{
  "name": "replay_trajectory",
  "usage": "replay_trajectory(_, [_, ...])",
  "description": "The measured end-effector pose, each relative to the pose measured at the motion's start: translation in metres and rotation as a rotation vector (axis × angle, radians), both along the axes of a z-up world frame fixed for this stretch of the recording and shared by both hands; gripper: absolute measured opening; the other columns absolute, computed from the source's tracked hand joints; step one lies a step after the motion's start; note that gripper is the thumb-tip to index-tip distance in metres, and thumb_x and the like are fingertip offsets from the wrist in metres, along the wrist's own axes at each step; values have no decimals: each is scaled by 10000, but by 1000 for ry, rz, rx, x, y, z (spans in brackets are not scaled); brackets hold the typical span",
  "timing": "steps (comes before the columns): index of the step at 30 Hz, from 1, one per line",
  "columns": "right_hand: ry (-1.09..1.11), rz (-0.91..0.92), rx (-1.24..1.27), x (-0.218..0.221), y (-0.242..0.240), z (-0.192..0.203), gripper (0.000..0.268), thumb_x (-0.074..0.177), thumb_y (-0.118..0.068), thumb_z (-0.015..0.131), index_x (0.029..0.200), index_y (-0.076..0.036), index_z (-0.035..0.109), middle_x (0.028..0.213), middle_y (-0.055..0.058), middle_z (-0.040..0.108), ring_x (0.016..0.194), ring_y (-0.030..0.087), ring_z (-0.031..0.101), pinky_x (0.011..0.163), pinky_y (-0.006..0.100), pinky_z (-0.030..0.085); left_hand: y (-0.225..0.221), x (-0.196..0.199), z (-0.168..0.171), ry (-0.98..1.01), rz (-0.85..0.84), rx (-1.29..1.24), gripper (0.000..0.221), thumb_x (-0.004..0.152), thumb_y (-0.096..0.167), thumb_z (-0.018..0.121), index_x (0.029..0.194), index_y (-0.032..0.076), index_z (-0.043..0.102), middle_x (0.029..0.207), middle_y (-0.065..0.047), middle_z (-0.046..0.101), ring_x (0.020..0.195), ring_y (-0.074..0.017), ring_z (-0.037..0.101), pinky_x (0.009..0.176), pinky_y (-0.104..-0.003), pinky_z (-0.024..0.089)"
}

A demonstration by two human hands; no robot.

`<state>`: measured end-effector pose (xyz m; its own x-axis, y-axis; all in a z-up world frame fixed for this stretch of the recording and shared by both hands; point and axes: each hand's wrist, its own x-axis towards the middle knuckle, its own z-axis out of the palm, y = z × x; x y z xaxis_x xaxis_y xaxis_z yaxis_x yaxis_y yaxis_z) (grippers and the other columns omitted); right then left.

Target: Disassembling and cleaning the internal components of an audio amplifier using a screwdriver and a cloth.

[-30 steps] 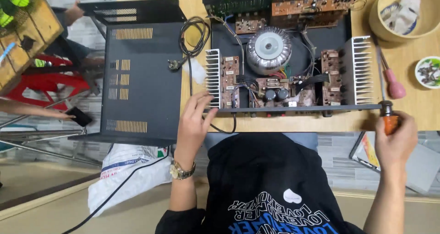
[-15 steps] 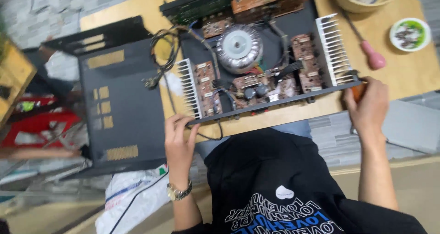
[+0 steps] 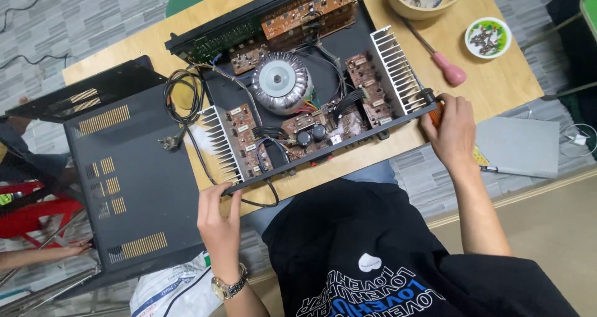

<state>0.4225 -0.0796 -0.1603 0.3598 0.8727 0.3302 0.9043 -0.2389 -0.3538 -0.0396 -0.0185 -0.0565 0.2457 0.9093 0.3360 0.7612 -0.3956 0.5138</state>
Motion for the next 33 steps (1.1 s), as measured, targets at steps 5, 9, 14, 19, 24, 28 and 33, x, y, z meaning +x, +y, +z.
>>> replay_trajectory(5, [0,-3,11,-1,1,2,391,943,-145,683,1238,78,556,978,217,531,881,364,512,732,442,433,-2,3,1,-11,8,24,184,944,45,699,1112,-11,650,1046,-133,638,998,-262,630,892,-360,537])
replay_trajectory(9, [-12,-18,6,-6,1,5,413,931,-159,693,1243,76,560,1005,210,537,896,352,514,734,431,442,-4,5,1,-30,24,29,187,946,41,698,1117,-14,648,1046,-139,637,985,-261,631,872,-359,545])
replay_trajectory(14, [-17,-61,-56,-8,-1,11,468,935,-232,707,1269,53,546,1041,198,549,935,355,526,695,448,460,-4,3,-2,-41,32,31,188,942,35,701,1117,-16,651,1052,-137,647,995,-262,635,875,-357,547])
replay_trajectory(19, [12,-66,-134,1,-5,20,549,982,-370,705,1311,37,537,1022,190,569,956,356,517,756,466,449,-5,-1,-4,-67,67,18,188,966,55,677,1141,6,633,1077,-131,648,987,-251,644,854,-353,556])
replay_trajectory(24, [-39,18,248,33,5,41,208,1162,-134,738,1128,48,644,1006,163,609,932,314,534,826,411,396,-7,3,-2,-208,154,62,302,975,5,658,1259,-13,559,1175,-178,545,948,-225,637,820,-315,556])
replay_trajectory(28, [-235,80,321,92,52,55,217,1026,13,798,1135,74,620,1078,217,595,1006,351,497,839,425,396,-9,6,-6,-309,145,149,368,993,-21,616,1332,-32,474,1221,-227,515,957,-250,662,863,-334,566])
replay_trajectory(33, [-175,204,340,181,156,21,194,1188,-28,749,1040,-25,624,979,112,670,889,288,621,803,415,434,-10,12,-2,-296,162,142,316,992,-17,613,1293,-38,520,1218,-208,530,972,-245,644,846,-323,563])
